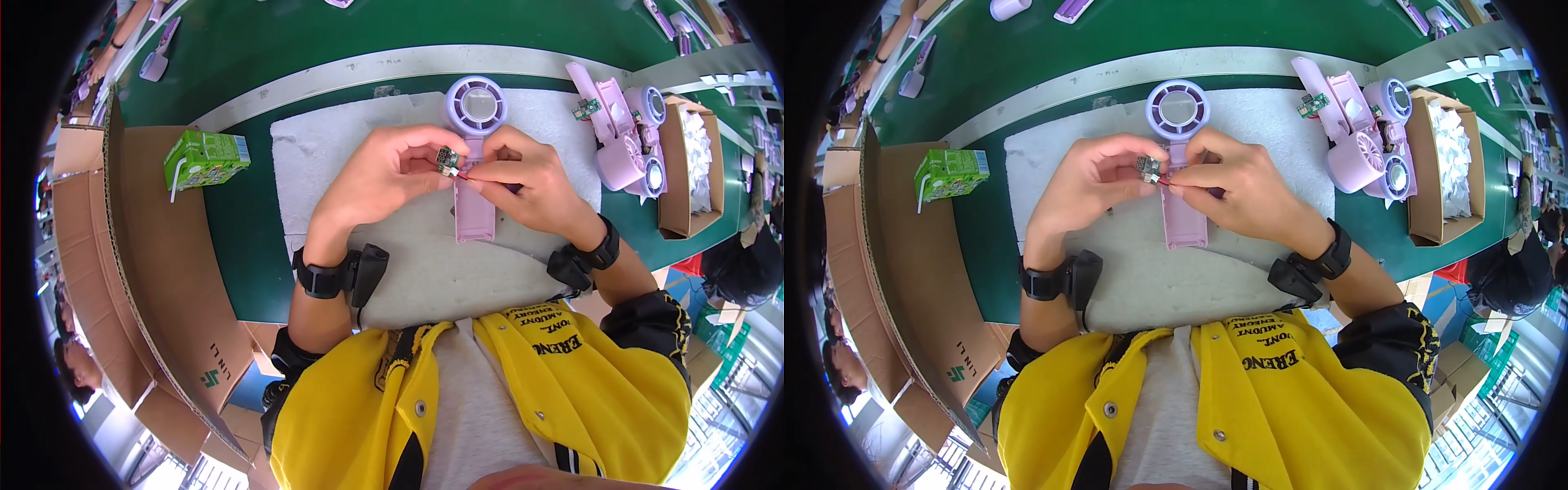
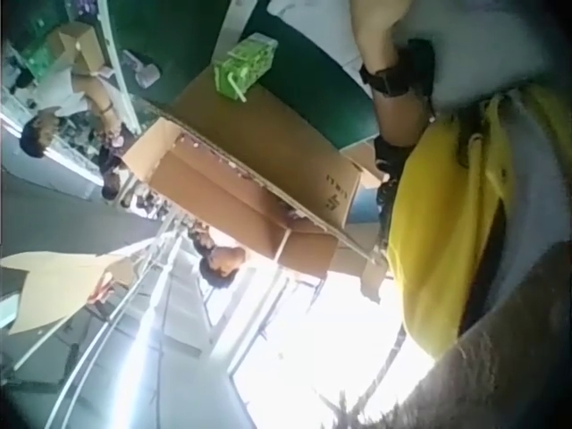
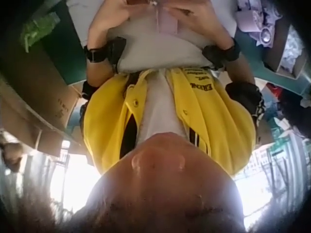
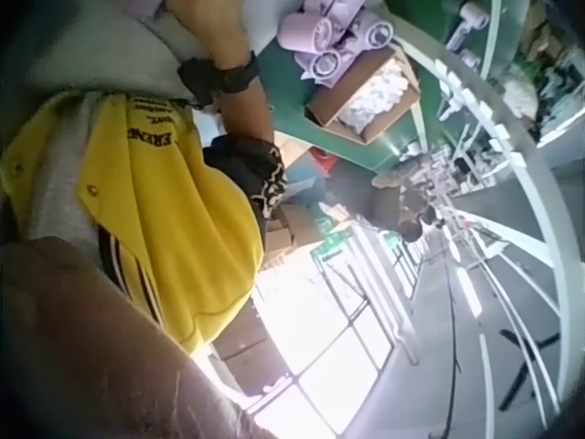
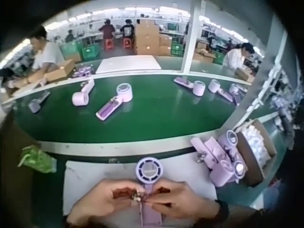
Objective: Assembling small handheld portable fans by installing PCBs and batteries into the plastic housings.
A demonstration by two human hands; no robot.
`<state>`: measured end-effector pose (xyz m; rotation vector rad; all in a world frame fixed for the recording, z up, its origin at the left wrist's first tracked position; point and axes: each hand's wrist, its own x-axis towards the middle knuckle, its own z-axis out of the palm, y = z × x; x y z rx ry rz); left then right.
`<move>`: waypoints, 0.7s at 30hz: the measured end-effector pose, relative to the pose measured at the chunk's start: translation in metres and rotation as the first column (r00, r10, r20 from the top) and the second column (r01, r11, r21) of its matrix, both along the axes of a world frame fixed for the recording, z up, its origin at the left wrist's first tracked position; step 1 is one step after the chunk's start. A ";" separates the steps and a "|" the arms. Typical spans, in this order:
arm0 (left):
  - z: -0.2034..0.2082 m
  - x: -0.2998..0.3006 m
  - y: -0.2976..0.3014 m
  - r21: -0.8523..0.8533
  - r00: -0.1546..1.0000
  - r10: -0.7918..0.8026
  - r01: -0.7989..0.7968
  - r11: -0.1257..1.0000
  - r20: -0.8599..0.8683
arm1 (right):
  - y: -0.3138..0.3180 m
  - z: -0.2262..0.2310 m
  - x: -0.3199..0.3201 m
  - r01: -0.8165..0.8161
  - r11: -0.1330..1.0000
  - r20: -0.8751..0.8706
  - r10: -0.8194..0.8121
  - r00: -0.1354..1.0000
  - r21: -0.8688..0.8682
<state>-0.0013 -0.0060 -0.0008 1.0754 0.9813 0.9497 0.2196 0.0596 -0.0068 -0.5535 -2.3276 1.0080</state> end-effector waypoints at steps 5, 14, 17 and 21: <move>-0.001 -0.002 0.000 -0.015 0.999 0.030 -0.029 0.999 0.037 | -0.001 -0.004 -0.001 -0.002 1.000 -0.004 0.002 1.000 -0.003; -0.002 -0.002 0.000 0.055 0.997 0.076 -0.074 0.996 -0.028 | -0.003 -0.005 -0.003 0.027 1.000 -0.037 -0.027 0.999 0.001; -0.004 0.000 0.000 0.077 0.994 0.077 -0.070 0.995 -0.082 | -0.002 -0.005 -0.003 0.027 1.000 -0.044 -0.027 0.999 0.007; -0.002 0.001 0.001 0.155 0.980 0.085 -0.057 0.986 -0.181 | -0.002 -0.007 -0.003 0.045 0.999 -0.061 -0.044 0.997 0.001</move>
